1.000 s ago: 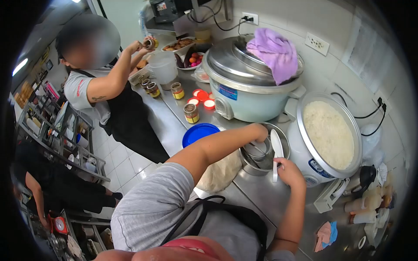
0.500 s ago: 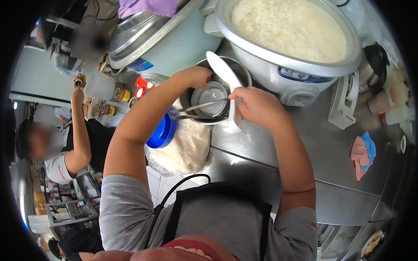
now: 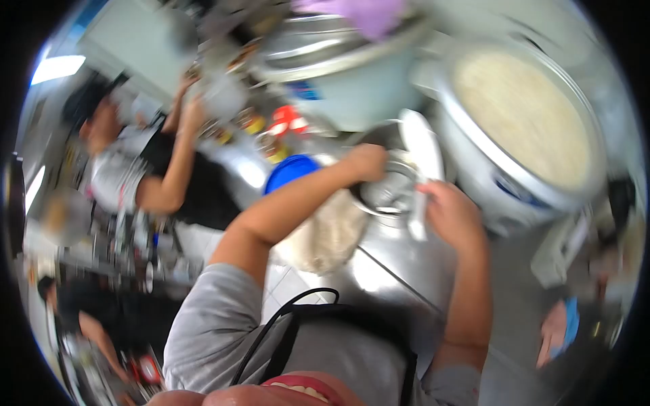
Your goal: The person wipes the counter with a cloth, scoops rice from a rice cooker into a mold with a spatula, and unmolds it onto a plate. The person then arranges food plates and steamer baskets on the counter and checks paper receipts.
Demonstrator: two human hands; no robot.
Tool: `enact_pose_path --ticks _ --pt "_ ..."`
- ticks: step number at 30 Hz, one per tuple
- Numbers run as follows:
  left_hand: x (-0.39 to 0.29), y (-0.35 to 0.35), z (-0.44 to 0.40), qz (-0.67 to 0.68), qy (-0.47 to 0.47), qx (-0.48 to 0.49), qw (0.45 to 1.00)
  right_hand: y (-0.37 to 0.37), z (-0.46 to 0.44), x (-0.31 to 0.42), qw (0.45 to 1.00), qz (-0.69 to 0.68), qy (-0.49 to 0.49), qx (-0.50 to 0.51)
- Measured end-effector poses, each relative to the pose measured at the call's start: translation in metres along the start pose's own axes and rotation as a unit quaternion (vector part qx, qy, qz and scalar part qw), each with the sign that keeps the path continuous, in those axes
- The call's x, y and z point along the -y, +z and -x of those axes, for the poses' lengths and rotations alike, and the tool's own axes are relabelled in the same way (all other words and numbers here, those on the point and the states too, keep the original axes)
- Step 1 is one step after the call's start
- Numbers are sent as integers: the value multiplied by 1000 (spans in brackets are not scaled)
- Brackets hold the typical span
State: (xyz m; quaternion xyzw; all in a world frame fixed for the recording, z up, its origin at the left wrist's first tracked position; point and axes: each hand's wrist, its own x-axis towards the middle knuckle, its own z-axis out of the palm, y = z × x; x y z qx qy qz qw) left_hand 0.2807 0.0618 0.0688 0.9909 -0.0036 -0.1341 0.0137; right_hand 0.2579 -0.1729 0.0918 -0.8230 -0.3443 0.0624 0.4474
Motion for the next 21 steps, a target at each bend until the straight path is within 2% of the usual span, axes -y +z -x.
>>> enact_pose_path --ticks 1,3,5,8,9,11,13,15,16,19,21 --pt "-9 -16 16 4 -31 28 999 1 -1 -2 1000 -12 -11 6" --pt "-14 -18 27 51 -55 -16 997 -2 -4 -1 998 -24 -54 19" --pt "-15 -16 33 112 -68 -19 991 -5 -5 8 998 -39 -27 42" --pt "-14 -13 68 258 2 -229 939 -7 -4 12 999 -22 -6 49" --pt "-11 -18 85 262 22 -299 917 -5 -3 9 999 -14 -4 50" --pt "5 -21 123 214 38 -446 868 -1 -7 -4 998 -29 8 59" --pt "34 -15 160 138 -33 -543 828 -1 -8 -7 993 -66 52 77" --pt "74 -9 201 209 -93 -576 785 -3 -6 -2 993 -60 61 84" --pt "99 4 222 143 -158 -595 775 -3 -7 -2 994 -52 54 82" --pt "171 51 288 195 -386 -456 778 -4 -7 -1 996 -36 17 75" --pt "215 76 326 197 -445 -387 783 -3 -14 6 998 -21 8 66"
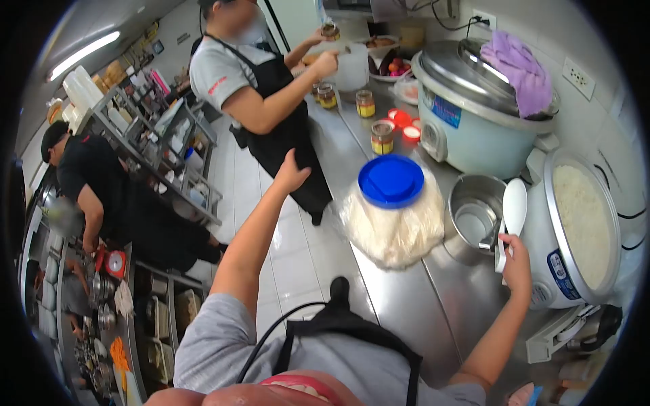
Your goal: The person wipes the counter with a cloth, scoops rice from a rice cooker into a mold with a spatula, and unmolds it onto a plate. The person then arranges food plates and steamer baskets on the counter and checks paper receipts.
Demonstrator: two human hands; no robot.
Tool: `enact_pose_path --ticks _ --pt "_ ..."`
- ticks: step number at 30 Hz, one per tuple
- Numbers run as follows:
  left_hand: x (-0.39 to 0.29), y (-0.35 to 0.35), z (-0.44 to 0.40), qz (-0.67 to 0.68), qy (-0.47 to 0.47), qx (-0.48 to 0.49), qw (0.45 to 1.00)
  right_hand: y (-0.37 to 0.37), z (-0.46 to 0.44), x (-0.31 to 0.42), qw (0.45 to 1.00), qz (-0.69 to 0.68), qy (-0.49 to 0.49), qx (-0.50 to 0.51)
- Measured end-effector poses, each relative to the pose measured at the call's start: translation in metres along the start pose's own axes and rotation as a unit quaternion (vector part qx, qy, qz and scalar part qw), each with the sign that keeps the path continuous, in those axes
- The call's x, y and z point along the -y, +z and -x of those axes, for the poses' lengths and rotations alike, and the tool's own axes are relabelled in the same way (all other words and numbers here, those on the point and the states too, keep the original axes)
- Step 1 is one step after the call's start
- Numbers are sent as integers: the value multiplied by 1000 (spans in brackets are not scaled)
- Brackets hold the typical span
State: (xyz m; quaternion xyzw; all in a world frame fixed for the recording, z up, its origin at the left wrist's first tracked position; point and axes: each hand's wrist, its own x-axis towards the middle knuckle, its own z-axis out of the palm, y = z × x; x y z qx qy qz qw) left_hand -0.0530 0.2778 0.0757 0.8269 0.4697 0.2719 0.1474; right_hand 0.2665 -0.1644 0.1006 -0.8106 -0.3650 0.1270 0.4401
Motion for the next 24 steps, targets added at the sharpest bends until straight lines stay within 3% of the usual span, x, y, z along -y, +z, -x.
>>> enact_pose_path --ticks 2,3,8,13,14,16,19,22,24 --pt "29 -17 -15 -101 -138 79 982 -1 6 5 999 28 36 2" --pt "44 -18 -21 -94 -144 81 982 0 7 2 993 -88 73 5" --pt "78 -14 -78 -107 -163 94 976 9 13 17 990 -90 102 -38" --pt "119 18 -109 -153 -167 173 958 8 12 -1 972 -145 171 -72" --pt "112 13 -110 -183 -195 210 940 10 12 -4 980 -86 158 -86" --pt "106 12 -113 -221 -225 234 920 13 13 -3 975 -125 156 -102" --pt "122 40 -120 -255 -245 200 914 20 15 -6 969 -153 147 -128" --pt "115 36 -120 -258 -257 226 904 24 19 13 962 -146 191 -128" --pt "116 30 -114 -221 -224 237 919 24 22 -5 982 -12 145 -120"
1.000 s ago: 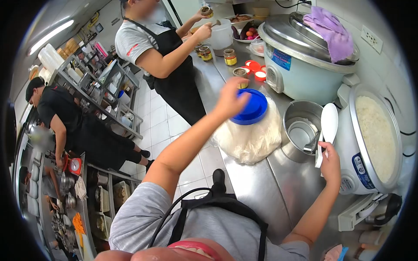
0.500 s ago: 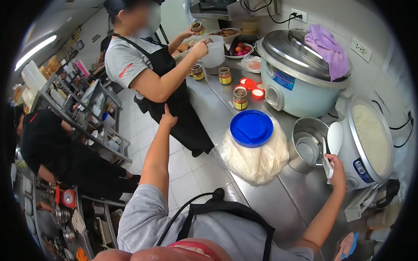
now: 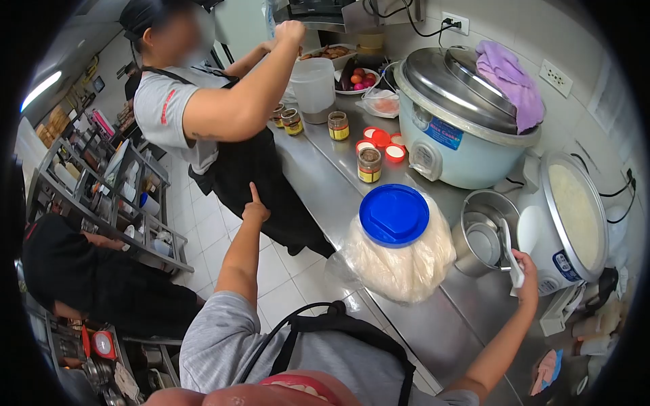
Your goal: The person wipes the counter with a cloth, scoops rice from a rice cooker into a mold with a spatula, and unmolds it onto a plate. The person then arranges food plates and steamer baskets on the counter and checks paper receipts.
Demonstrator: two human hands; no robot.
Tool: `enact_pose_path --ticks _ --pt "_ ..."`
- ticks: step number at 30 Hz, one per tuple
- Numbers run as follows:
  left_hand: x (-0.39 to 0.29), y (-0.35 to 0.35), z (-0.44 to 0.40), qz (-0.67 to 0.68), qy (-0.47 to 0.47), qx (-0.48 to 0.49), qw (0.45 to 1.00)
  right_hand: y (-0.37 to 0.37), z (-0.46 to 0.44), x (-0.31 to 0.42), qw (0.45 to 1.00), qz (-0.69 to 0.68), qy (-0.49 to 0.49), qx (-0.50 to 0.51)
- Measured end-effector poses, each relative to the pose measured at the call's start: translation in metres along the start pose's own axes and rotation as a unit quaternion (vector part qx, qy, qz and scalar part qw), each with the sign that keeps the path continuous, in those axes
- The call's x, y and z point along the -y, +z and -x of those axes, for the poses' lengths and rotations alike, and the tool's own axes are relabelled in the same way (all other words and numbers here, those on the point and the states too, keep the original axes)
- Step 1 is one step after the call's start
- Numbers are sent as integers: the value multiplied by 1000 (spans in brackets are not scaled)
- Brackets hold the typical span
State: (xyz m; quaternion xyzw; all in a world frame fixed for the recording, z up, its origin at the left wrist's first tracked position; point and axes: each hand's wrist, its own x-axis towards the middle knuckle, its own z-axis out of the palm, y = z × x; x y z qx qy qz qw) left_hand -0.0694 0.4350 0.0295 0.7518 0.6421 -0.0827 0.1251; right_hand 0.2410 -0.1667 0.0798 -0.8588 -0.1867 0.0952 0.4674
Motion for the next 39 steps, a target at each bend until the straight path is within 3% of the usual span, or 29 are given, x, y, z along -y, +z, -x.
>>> enact_pose_path --ticks 1,2,4,7,8,10,15,18,19,21,25,27,29,32,33,35,36,39 --pt "6 3 2 19 38 10 999 -1 -2 -12 997 65 -33 -4" --pt "12 7 4 40 78 20 996 -3 -5 -20 998 -18 50 17" --pt "30 41 -10 68 153 -9 986 -6 9 1 995 -29 82 57" --pt "50 104 3 83 199 12 976 -10 26 18 993 -4 85 80" --pt "57 118 19 82 206 29 975 -13 28 10 996 25 38 80" --pt "47 104 110 160 103 170 967 -18 32 -8 993 78 -54 75" --pt "62 174 184 188 62 237 951 -50 71 10 987 63 -33 143" --pt "51 166 204 197 74 221 952 -68 80 16 985 72 -11 159" --pt "46 166 198 207 96 179 957 -72 82 16 984 74 -24 158" --pt "32 156 189 227 282 -79 929 -75 82 17 987 73 -59 134" --pt "-39 66 216 374 334 -172 848 -66 86 38 986 120 -93 64" --pt "-75 26 226 378 349 -180 838 -52 91 55 983 150 -99 35" --pt "-116 11 223 452 421 -193 762 -35 91 64 979 164 -120 5" --pt "-183 7 229 526 502 -134 674 -2 87 77 966 214 -145 -24" --pt "-192 -18 269 481 530 -148 683 7 87 86 969 205 -132 -28" --pt "-231 -6 278 458 605 -159 631 24 77 91 966 212 -134 -63" --pt "-243 -8 292 433 628 -114 637 32 72 90 964 216 -135 -82" --pt "-286 0 319 329 718 -136 598 41 55 79 964 189 -126 -137"
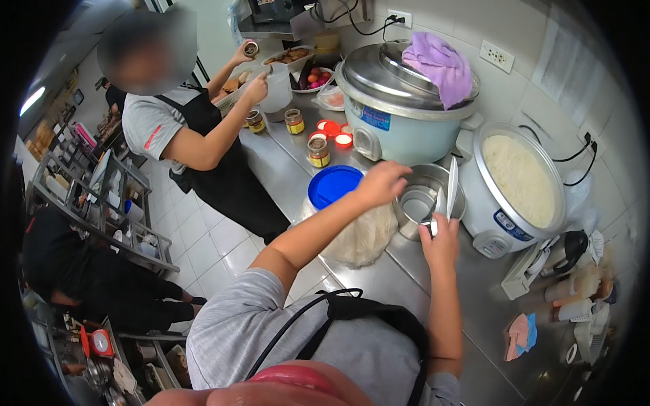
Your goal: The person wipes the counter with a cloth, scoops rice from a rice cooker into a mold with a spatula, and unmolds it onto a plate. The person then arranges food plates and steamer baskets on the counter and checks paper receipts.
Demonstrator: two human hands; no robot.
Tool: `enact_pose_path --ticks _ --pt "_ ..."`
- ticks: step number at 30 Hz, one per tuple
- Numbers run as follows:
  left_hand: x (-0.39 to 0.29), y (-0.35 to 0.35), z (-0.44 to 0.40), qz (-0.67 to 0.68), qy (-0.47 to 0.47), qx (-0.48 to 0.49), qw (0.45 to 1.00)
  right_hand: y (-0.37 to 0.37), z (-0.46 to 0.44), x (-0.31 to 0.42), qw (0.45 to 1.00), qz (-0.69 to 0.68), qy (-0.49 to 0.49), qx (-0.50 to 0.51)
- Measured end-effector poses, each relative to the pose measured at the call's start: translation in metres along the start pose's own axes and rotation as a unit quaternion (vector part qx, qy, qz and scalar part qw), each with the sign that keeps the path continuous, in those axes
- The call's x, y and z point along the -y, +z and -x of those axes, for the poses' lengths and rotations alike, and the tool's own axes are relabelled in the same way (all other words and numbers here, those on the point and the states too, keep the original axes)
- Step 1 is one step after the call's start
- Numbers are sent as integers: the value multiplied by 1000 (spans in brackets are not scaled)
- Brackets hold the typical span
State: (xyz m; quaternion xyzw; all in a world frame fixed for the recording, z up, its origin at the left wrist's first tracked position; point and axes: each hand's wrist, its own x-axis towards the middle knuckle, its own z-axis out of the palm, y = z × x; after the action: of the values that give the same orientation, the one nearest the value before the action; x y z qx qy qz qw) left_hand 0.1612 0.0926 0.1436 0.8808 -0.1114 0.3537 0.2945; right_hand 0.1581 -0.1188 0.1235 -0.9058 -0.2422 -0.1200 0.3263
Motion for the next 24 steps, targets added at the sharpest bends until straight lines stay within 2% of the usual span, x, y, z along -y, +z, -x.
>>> enact_pose_path --ticks 2,5,8,11,12,15,18,21,24 --pt "0 32 -10 -7 31 31 999 1 -2 -4 999 -21 21 -21" --pt "4 73 -16 -105 -8 191 976 -6 -3 -14 1000 -3 18 -10" --pt "6 96 -14 -174 -117 342 916 -13 -4 -31 999 1 37 -18" --pt "18 116 -14 -221 -235 422 847 -24 -10 -43 999 2 46 -20" --pt "23 123 -13 -218 -234 408 855 -27 -10 -47 999 -5 47 -18" --pt "27 127 -16 -231 -251 446 828 -31 -15 -56 999 -26 31 -6" --pt "32 124 -19 -163 -266 438 843 -25 -19 -64 999 -42 -10 -1" --pt "30 127 -21 -203 -260 335 882 -21 -21 -65 998 -58 -26 2" --pt "35 129 -18 -225 -241 315 890 -21 -23 -62 996 -86 -4 26"
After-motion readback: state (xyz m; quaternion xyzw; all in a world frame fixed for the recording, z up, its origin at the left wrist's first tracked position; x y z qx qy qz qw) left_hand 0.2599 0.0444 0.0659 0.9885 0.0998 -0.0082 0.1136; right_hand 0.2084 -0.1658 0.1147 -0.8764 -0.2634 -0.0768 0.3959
